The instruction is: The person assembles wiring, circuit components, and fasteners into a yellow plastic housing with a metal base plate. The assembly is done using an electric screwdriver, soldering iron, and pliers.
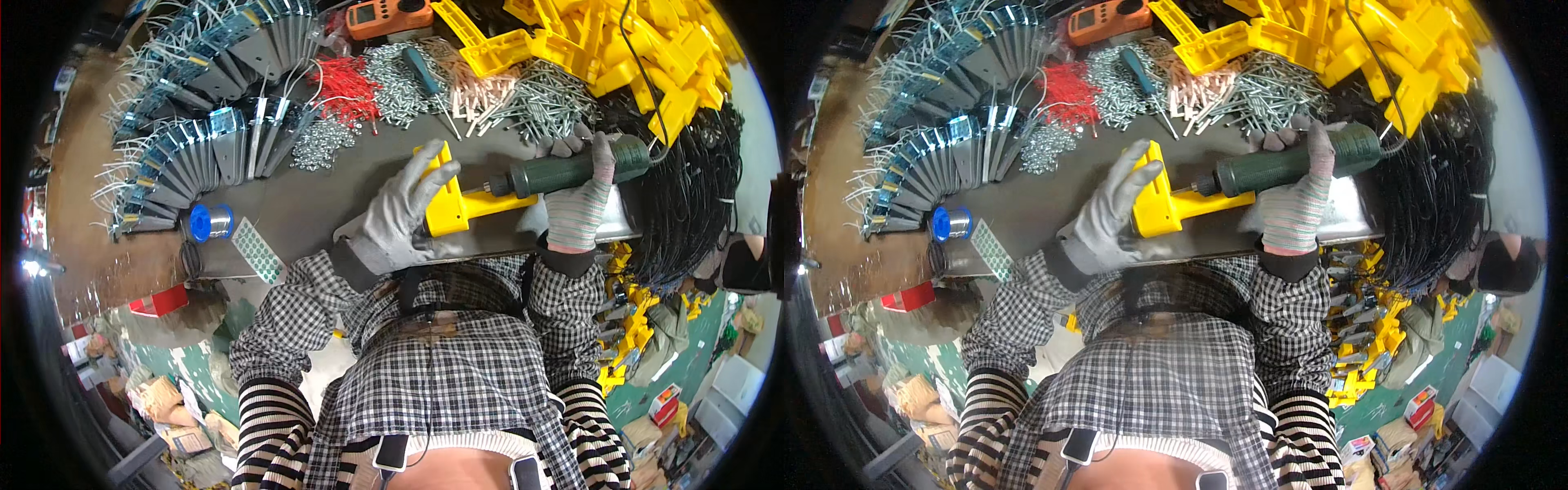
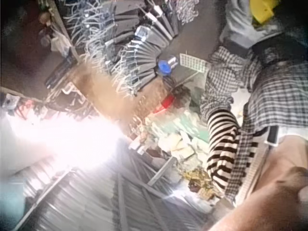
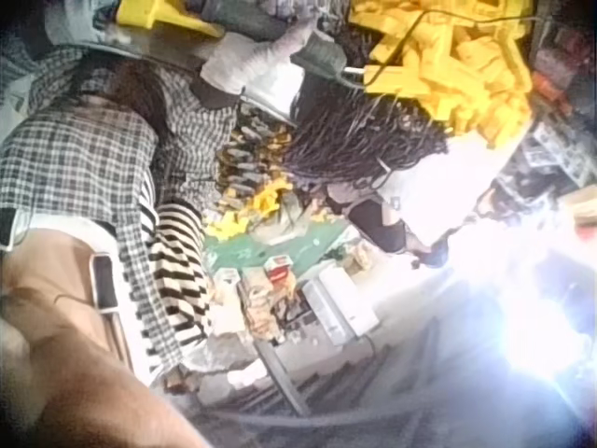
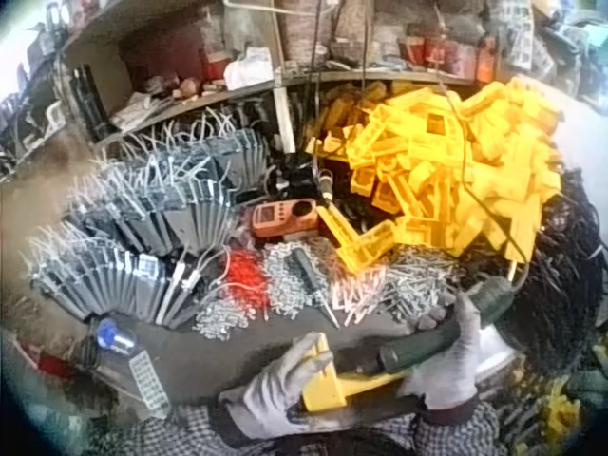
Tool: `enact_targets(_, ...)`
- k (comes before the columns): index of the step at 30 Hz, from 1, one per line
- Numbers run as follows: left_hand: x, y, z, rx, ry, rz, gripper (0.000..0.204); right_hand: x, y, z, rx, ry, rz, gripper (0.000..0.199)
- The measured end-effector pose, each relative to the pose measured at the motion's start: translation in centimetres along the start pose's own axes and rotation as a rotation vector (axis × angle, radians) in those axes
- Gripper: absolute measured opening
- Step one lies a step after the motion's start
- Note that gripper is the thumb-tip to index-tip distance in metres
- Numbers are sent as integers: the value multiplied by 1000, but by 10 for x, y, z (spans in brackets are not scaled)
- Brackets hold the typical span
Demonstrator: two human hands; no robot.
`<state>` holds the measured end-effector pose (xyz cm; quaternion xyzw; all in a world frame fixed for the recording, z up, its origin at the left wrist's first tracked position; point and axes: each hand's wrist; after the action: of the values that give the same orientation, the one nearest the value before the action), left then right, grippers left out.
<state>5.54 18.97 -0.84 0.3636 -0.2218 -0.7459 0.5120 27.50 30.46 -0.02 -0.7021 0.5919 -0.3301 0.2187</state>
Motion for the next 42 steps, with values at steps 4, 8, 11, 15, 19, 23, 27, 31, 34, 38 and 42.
enact_targets(4, 3, -39, 42, -271, 210, 302, 35, 2, 2, -1, -30, 13, 10, 38)
enact_targets(8, -6, -79, 67, -564, 89, 274, 19, 4, 0, -4, -84, -39, -15, 37)
enact_targets(11, -10, -77, 70, -459, -25, 305, 22, 2, -1, 1, -112, -53, -15, 36)
enact_targets(15, -13, -84, 71, -410, 49, 397, 20, 1, -2, -1, -105, -66, -25, 36)
enact_targets(19, -36, -73, 57, -768, -309, 318, 13, 1, -1, 1, -89, -46, -18, 36)
enact_targets(23, -44, -67, 50, -964, -479, 271, 15, -2, 2, 8, -30, -34, -8, 41)
enact_targets(27, -25, -50, 53, -627, -243, 144, 9, -4, 1, 9, -61, -17, -10, 40)
enact_targets(31, 31, -16, 13, -61, 175, 250, 15, -2, 2, 7, -23, -17, -4, 39)
enact_targets(34, 40, -9, -9, 27, 378, 303, 16, -2, 1, 7, -19, -48, 5, 38)
enact_targets(38, 38, -6, -14, 13, 403, 269, 16, -2, 2, 5, -52, 12, 20, 37)
enact_targets(42, 37, -4, -13, -70, 375, 202, 17, -3, 0, 10, -130, -71, -35, 36)
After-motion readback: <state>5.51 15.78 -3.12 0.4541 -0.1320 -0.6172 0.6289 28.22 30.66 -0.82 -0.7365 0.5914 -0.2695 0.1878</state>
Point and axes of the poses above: each hand's wrist, its own x-axis away from the middle knuckle, its own z-axis out of the back of the hand, y = z × x, and after that the axes turned 12 degrees about x, right-handed
